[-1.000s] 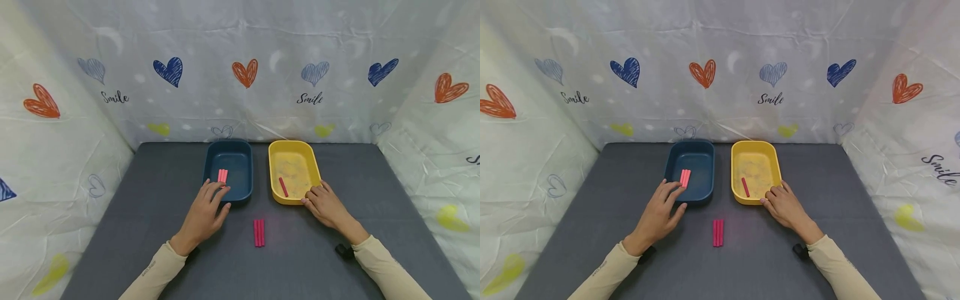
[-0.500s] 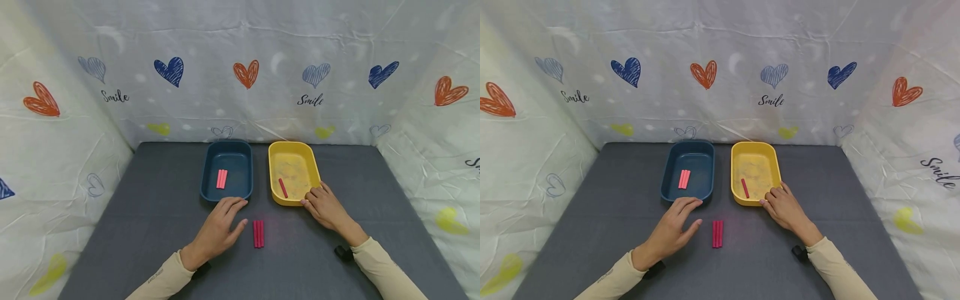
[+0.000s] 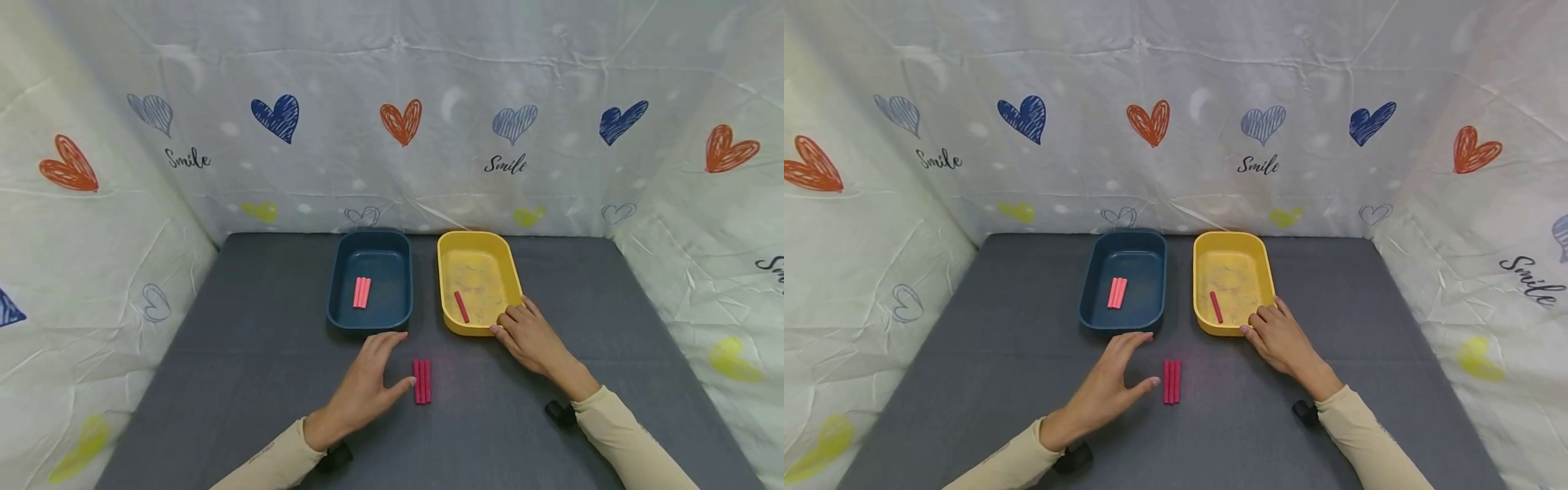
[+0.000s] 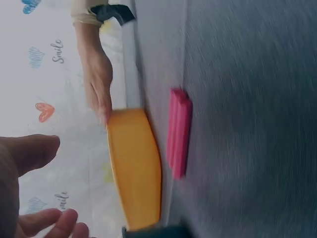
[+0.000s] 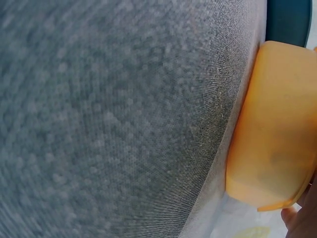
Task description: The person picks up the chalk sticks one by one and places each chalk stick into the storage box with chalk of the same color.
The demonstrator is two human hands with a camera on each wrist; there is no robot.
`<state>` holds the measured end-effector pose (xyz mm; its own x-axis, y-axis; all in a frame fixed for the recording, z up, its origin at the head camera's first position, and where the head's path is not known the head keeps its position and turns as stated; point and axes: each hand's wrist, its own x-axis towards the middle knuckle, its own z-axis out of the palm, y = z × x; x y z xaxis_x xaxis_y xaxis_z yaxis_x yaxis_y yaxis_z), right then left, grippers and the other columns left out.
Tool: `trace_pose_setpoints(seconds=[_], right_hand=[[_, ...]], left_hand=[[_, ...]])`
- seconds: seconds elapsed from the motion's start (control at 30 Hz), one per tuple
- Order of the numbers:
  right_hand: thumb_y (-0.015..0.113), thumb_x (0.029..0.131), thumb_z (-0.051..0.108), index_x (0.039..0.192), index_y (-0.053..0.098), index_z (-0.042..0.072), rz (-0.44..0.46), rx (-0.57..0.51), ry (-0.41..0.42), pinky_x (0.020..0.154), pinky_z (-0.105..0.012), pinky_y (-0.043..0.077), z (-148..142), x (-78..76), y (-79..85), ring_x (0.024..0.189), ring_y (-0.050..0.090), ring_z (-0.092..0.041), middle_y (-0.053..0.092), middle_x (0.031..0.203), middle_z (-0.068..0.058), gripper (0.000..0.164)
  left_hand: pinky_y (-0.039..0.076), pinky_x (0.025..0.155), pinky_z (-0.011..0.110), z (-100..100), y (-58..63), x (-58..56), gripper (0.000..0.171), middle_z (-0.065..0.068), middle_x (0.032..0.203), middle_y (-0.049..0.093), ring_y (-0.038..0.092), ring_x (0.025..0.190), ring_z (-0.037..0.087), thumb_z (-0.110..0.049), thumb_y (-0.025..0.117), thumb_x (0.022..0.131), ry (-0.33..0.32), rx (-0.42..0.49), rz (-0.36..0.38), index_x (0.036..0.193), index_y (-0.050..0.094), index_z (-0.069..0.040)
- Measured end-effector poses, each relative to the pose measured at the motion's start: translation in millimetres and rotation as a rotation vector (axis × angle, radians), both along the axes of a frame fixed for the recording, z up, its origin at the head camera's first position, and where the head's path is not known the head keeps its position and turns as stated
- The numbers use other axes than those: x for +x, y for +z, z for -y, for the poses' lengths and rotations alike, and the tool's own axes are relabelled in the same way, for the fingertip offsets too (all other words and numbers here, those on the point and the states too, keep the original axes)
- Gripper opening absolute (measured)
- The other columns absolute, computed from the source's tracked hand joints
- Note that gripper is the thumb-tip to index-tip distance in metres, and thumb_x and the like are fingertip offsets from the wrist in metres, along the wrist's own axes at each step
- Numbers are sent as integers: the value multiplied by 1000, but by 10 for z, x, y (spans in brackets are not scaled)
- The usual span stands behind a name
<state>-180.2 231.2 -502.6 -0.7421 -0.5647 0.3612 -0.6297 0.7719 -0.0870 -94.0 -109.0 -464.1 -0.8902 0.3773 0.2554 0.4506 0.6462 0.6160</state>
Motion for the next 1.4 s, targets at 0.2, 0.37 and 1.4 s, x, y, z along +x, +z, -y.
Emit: trace_pose_setpoints(seconds=[0.2,0.37,1.4], right_hand=[[56,99,27,85,59,16,-1,-1,1,114,-57,29,-7,-11,16,86,59,-23,57,83,-1,18],[56,100,28,84,59,17,6,1,3,114,-58,29,-4,-16,8,87,59,-23,56,83,-1,20],[57,99,27,83,59,16,6,-23,10,114,-59,29,-4,-1,-5,87,58,-23,57,83,-2,19]], left_hand=[[47,104,43,-58,-42,16,76,2,139,48,47,125,17,-32,82,80,-1,0,159,143,45,-13],[47,100,45,-66,-129,12,80,3,133,50,49,120,19,-35,85,76,2,-35,187,142,47,-9],[43,99,48,-100,-440,-113,81,7,124,57,50,113,24,-37,87,71,-56,-206,245,138,52,-6]])
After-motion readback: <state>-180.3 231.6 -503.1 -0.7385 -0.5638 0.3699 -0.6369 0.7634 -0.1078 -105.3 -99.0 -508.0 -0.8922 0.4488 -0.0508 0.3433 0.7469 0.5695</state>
